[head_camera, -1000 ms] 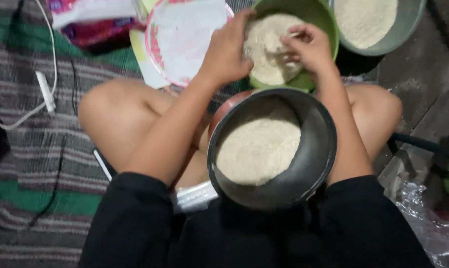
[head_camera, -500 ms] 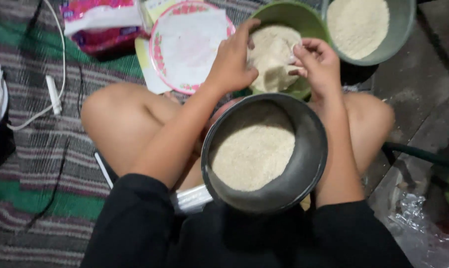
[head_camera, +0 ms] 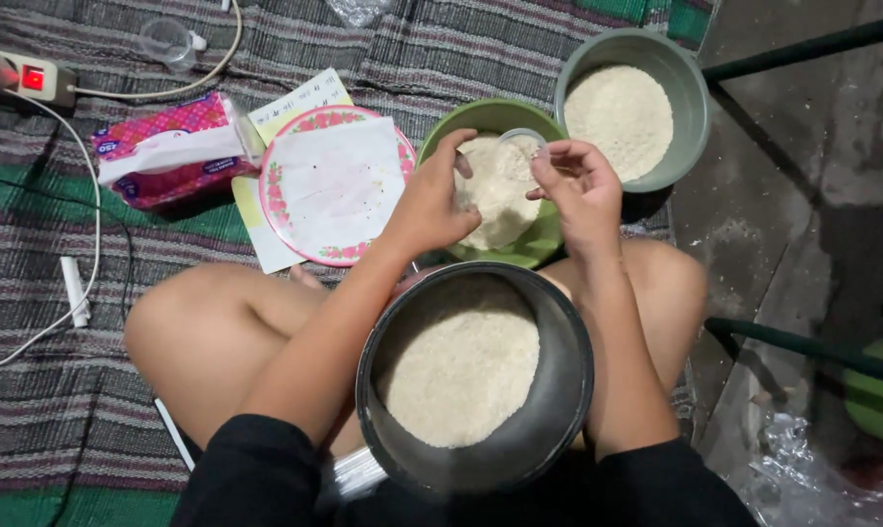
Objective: A person sitting on the floor is manually filling small plastic bags with rice from a pot using a small plastic cup for measurement.
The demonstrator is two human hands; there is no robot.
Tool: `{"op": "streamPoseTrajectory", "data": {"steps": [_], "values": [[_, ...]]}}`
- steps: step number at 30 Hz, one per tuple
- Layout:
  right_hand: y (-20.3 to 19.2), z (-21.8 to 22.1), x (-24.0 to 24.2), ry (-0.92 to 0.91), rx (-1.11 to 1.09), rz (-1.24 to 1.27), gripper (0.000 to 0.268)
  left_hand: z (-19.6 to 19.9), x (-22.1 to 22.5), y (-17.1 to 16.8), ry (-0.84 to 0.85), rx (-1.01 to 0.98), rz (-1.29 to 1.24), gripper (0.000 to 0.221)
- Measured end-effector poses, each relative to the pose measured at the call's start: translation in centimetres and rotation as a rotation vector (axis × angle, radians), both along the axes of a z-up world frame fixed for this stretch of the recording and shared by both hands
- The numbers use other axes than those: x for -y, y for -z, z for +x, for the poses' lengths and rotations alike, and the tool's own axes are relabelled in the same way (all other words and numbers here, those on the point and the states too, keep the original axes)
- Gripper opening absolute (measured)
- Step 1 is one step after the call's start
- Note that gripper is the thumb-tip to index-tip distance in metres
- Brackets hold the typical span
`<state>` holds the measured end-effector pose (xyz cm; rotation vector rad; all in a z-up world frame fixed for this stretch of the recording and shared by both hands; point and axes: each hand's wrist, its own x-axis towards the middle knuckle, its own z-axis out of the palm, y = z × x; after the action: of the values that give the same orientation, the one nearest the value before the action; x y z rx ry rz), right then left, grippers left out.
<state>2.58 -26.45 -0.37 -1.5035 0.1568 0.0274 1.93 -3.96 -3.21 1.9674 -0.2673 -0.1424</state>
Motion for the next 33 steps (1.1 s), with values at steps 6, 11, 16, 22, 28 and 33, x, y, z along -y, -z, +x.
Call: {"op": "streamPoseTrajectory", "data": {"steps": [6, 11, 16, 22, 28, 33], "values": [[-0.1, -0.4, -1.3, -0.036, 0.122, -0.179, 0.038, 0.2, 0.2, -1.0, 0.029, -0.141, -0.044, 0.093], [-0.7, -0.6, -2.7, -0.061, 0.341, -0.374, 0.037, 0.0, 0.5, -0.1, 0.013, -0.221, -0.088, 0.092], [-1.8, -0.4, -4.2, -0.121, 0.673, -0.540, 0.030, 0.2, 0.5, -2.2, -0.020, -0.277, -0.131, 0.086], [-2.6, -0.8, -5.4, -0.159, 0.798, -0.595, 0.028, 0.2, 0.7, -0.7, -0.106, -0.279, -0.215, 0.079], [-2.5, -0.8, -6.3, -0.167, 0.887, -0.557, 0.025, -0.2, 0.7, -0.1, -0.166, -0.279, -0.309, 0.075], [-3.0, -1.0, -6.5, -0.139, 0.929, -0.534, 0.029, 0.1, 0.9, 1.1, -0.171, -0.250, -0.295, 0.086]]}}
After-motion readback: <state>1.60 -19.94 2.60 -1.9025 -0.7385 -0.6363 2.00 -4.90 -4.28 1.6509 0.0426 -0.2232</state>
